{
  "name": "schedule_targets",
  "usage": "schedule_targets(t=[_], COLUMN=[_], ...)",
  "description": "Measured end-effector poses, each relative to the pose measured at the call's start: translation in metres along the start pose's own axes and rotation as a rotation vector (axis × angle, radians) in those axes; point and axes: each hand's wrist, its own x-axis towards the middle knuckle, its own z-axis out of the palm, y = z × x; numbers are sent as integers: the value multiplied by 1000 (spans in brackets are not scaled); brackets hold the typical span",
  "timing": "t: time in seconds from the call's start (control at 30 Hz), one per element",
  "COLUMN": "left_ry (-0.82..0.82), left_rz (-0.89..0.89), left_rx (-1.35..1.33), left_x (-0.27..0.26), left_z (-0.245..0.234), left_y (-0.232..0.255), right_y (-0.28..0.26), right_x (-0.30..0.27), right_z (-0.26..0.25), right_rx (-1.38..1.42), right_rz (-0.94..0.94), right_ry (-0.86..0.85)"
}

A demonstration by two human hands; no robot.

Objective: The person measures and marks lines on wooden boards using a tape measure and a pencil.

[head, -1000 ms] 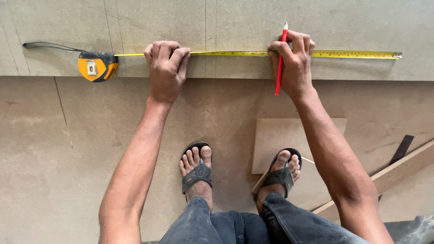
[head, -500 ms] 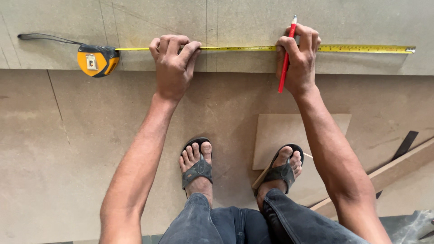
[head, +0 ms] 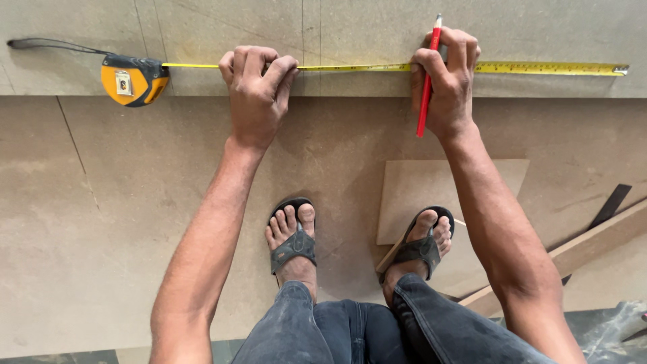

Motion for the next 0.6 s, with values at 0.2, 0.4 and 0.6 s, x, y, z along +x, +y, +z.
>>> schedule_targets(t=[0.2,0.4,0.6], left_ry=[-6,25,44], left_rz=[-18,-11,-50], left_rx=[25,52,39], left_x=[-5,-7,-11], left_z=[3,6,10], left_y=[0,1,4], right_y=[2,4,8], right_x=[-1,-3,-5], right_z=[2,4,8], right_rx=[14,-6,-19], right_rz=[3,-16,-11], right_ry=[-6,4,17])
